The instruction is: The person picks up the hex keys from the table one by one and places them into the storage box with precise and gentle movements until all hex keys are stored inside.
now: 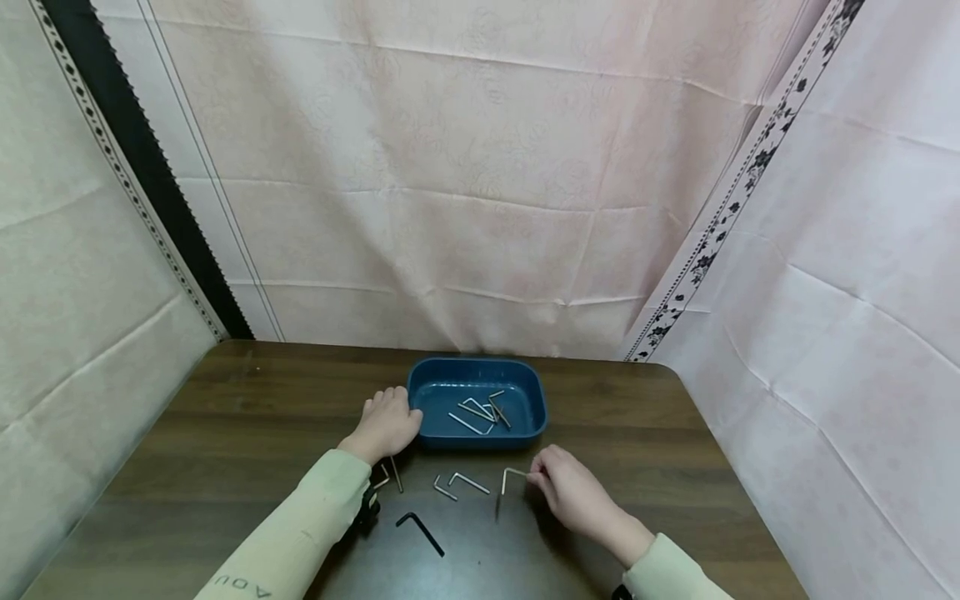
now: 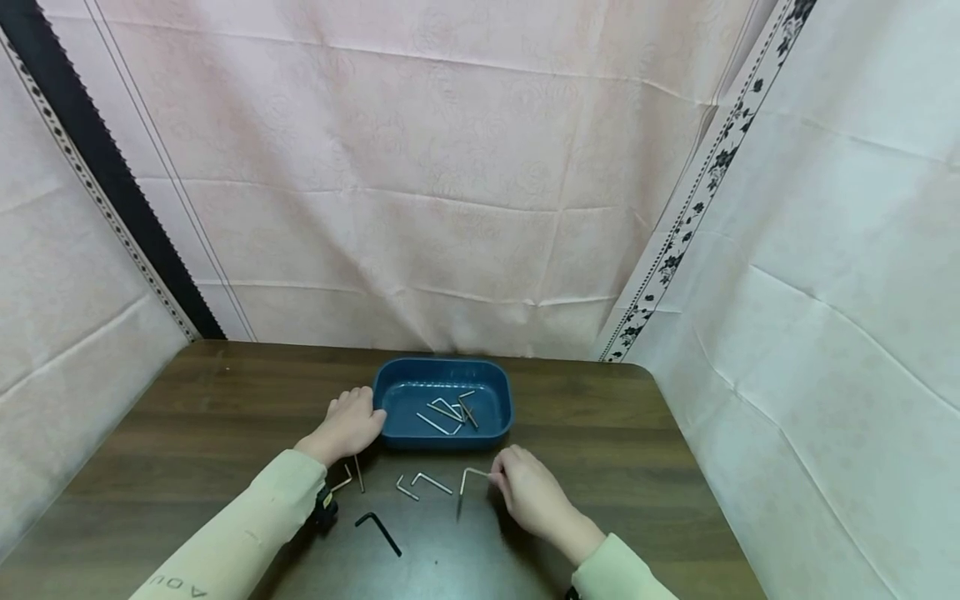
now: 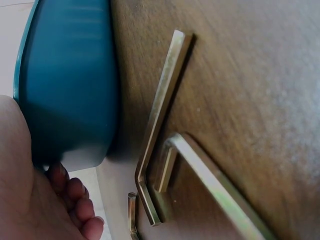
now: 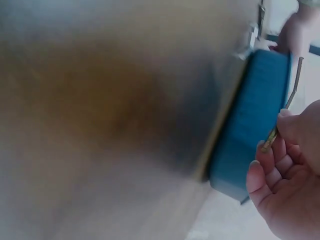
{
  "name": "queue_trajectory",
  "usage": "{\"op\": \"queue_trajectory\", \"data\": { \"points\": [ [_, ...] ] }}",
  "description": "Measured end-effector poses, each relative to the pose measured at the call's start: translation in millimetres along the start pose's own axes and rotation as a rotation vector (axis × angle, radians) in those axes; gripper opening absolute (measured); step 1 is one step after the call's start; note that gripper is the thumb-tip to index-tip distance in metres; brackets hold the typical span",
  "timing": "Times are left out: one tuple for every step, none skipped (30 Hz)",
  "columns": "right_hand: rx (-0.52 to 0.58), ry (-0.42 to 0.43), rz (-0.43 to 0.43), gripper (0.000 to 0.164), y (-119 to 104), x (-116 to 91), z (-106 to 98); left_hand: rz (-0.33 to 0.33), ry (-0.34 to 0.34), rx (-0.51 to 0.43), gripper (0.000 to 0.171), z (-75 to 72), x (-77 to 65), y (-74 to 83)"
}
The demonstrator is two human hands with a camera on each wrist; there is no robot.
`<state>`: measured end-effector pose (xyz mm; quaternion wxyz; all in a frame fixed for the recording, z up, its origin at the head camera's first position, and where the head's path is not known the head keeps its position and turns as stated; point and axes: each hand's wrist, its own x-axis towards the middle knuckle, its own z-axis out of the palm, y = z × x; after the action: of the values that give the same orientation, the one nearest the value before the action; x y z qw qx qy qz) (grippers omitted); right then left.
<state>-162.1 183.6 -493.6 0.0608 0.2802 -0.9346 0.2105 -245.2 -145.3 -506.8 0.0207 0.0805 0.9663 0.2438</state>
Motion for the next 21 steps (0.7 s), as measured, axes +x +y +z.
{"op": "queue_trajectory", "data": {
  "points": [
    [-0.001, 0.020, 0.005, 0.013, 0.4, 1.8, -2.6, 0.003, 0.000, -0.003, 0.039, -0.2, -0.1, 0.1],
    [-0.001, 0.035, 0.010, 0.014, 0.9, 3.6, -5.1, 0.004, 0.002, -0.004, 0.039, -0.1, -0.1, -0.1],
    [-0.005, 0.049, 0.016, 0.014, 1.3, 5.3, -7.5, 0.006, 0.003, -0.004, 0.039, 0.0, -0.1, -0.3],
    [-0.006, 0.058, 0.026, 0.013, 1.7, 7.0, -9.7, 0.008, 0.004, -0.005, 0.039, -0.1, -0.2, -0.3],
    [-0.005, 0.068, 0.033, 0.013, 1.8, 8.7, -12.2, 0.010, 0.006, -0.006, 0.039, 0.0, -0.2, -0.4],
    [-0.002, 0.074, 0.042, 0.013, 1.8, 10.4, -14.4, 0.012, 0.009, -0.006, 0.039, 0.1, -0.2, -0.6],
    [0.002, 0.077, 0.051, 0.013, 1.8, 11.8, -16.3, 0.012, 0.009, -0.008, 0.039, 0.2, -0.4, -0.8],
    [0.006, 0.081, 0.057, 0.013, 1.6, 13.1, -18.1, 0.012, 0.010, -0.008, 0.039, 0.3, -0.4, -0.9],
    [0.010, 0.084, 0.062, 0.013, 1.2, 14.5, -19.8, 0.013, 0.008, -0.007, 0.039, 0.5, -0.4, -1.0],
    [0.013, 0.087, 0.063, 0.012, 1.1, 15.8, -21.0, 0.014, 0.007, -0.007, 0.040, 0.7, -0.3, -1.3],
    [0.015, 0.089, 0.064, 0.012, 1.0, 16.9, -22.3, 0.014, 0.006, -0.008, 0.039, 0.2, -0.4, -1.1],
    [0.019, 0.091, 0.066, 0.012, 1.0, 18.0, -23.3, 0.015, 0.005, -0.009, 0.040, -0.1, -0.3, -1.0],
    [0.017, 0.094, 0.063, 0.012, 1.3, 19.0, -24.0, 0.013, 0.003, -0.010, 0.040, -0.2, -0.4, -0.9],
    [0.016, 0.097, 0.059, 0.012, 1.3, 20.1, -24.8, 0.011, 0.003, -0.010, 0.040, -0.5, -0.5, -0.7],
    [0.015, 0.099, 0.056, 0.011, 1.4, 21.1, -25.4, 0.009, 0.001, -0.009, 0.040, -0.6, -0.5, -0.6],
    [0.014, 0.102, 0.053, 0.011, 1.5, 22.1, -26.2, 0.006, 0.002, -0.009, 0.040, -0.8, -0.7, -0.5],
    [0.015, 0.105, 0.051, 0.011, 1.4, 23.3, -27.0, 0.005, 0.002, -0.007, 0.041, -0.9, -0.6, -0.3],
    [0.017, 0.106, 0.050, 0.011, 1.4, 24.9, -27.8, 0.003, 0.001, -0.004, 0.042, -0.5, -0.6, -0.5],
    [0.020, 0.109, 0.048, 0.011, 1.3, 26.5, -28.7, 0.000, 0.000, -0.001, 0.042, -0.2, -0.6, -0.6],
    [0.026, 0.111, 0.047, 0.011, 0.8, 28.5, -29.8, -0.001, -0.001, 0.000, 0.042, 0.1, -0.4, -0.5],
    [0.031, 0.114, 0.047, 0.010, 0.5, 30.7, -30.9, -0.001, -0.001, 0.002, 0.042, 0.3, 0.0, -0.7]
  ]
}}
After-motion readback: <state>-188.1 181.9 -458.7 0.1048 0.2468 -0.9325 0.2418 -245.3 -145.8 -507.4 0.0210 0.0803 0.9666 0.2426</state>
